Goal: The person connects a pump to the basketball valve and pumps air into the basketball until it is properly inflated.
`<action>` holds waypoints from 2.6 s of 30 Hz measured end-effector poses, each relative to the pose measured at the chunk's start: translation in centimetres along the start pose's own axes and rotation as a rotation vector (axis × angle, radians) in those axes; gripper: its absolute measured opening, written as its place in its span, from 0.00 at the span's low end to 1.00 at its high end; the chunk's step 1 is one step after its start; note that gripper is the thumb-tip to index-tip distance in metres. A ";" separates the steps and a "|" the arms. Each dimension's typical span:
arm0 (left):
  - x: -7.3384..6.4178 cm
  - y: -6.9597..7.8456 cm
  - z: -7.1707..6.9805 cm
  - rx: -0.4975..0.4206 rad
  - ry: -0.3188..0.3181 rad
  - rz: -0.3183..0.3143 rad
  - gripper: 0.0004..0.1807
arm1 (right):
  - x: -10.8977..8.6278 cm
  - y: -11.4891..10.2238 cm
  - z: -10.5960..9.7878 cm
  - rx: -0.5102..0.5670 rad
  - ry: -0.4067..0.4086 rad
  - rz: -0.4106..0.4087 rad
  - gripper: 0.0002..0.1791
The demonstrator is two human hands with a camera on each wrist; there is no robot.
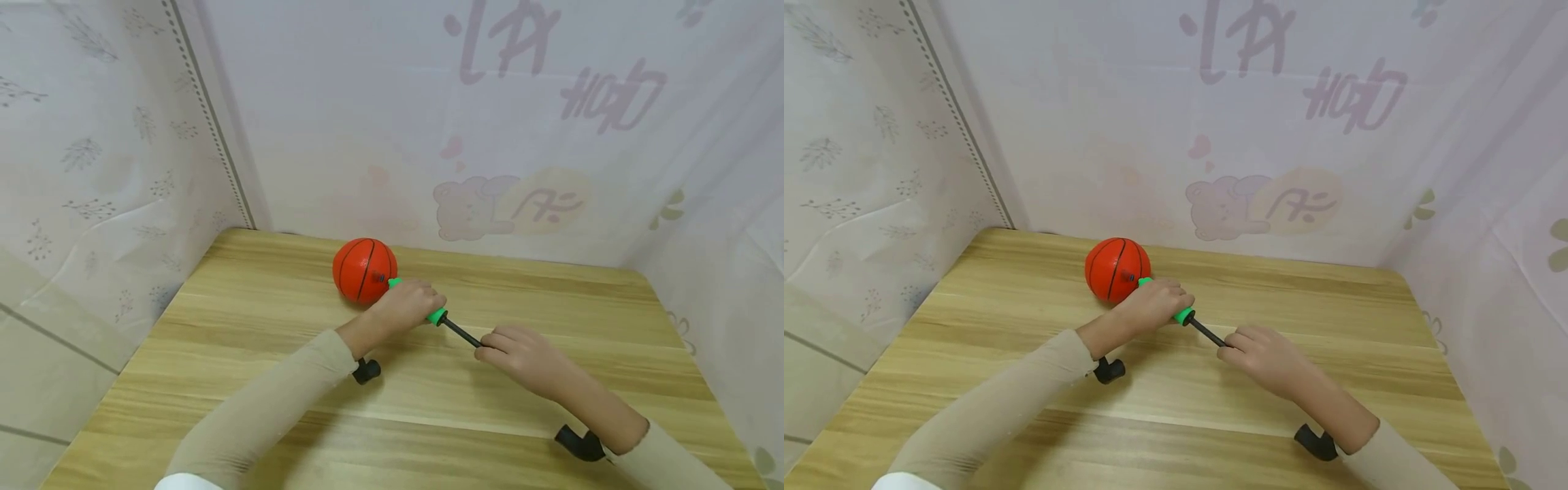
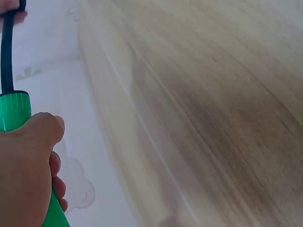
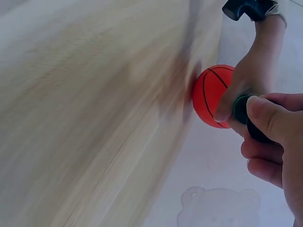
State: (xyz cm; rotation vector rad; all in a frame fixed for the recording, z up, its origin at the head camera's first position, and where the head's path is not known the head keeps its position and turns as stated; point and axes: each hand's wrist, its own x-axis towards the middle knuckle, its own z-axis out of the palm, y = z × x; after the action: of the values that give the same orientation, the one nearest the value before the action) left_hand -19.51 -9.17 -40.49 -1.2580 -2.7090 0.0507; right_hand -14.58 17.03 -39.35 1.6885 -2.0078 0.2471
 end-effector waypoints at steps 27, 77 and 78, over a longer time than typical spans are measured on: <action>0.1 0.0 0.1 -0.004 0.071 0.017 0.10 | 2.4 1.4 1.5 0.006 -0.082 0.019 0.04; 0.5 0.4 0.2 0.014 0.064 0.013 0.08 | 2.9 1.9 2.8 -0.036 -0.017 0.005 0.11; 0.4 0.4 0.1 0.007 0.057 0.011 0.08 | 2.9 1.9 2.8 -0.034 -0.011 0.002 0.11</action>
State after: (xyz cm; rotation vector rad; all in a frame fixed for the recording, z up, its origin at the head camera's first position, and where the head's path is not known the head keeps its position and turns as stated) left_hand -19.52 -8.63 -40.62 -1.2526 -2.6517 0.0244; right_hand -17.39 13.69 -40.04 1.6698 -2.0105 0.2035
